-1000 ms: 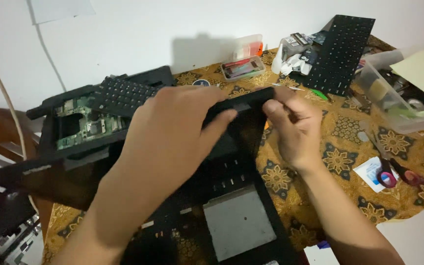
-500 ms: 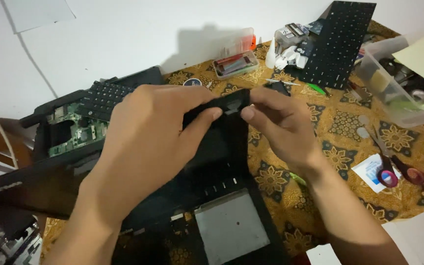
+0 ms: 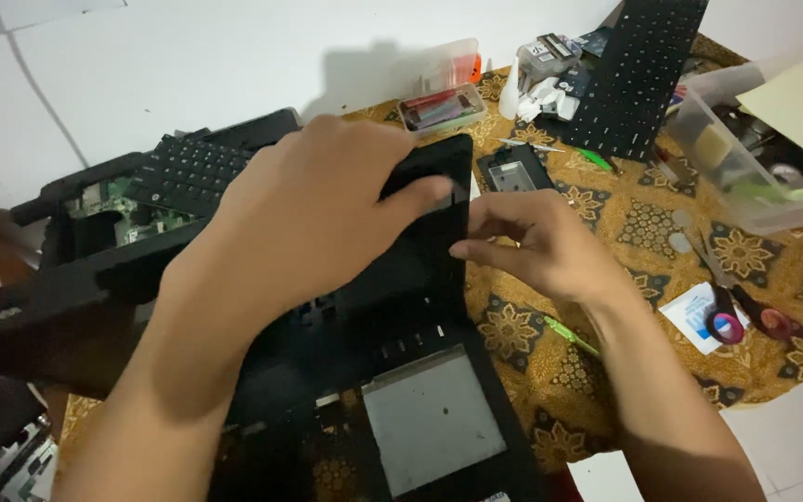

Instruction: Disassembling a laptop to access internal components, including removing the screen and disconnecting internal cables.

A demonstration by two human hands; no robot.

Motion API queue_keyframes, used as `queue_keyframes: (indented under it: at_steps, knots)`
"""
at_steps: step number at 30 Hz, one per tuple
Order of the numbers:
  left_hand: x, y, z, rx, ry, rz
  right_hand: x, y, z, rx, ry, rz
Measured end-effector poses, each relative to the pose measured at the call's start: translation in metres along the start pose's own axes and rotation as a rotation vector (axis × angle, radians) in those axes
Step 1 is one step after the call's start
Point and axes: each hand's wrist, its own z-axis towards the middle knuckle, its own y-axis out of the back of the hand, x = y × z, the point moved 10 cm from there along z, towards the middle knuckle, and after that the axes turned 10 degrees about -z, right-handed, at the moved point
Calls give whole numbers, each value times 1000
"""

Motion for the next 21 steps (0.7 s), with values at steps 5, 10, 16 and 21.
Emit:
queue_keyframes:
  at_steps: [5,10,16,21]
  knots:
    - [-9,-3,13,-56,-117,-25,-14,-4,2,72,-83,102]
    - [-13,-2,29,-135,-108,3,-27,-15,1,166,-100,55]
    - [-19,-6,33,-103,-124,60,-29,-16,4,276,-157,-59]
    - [-23,-3,33,-77,-81,48,-26,-25,1,366,64,-24]
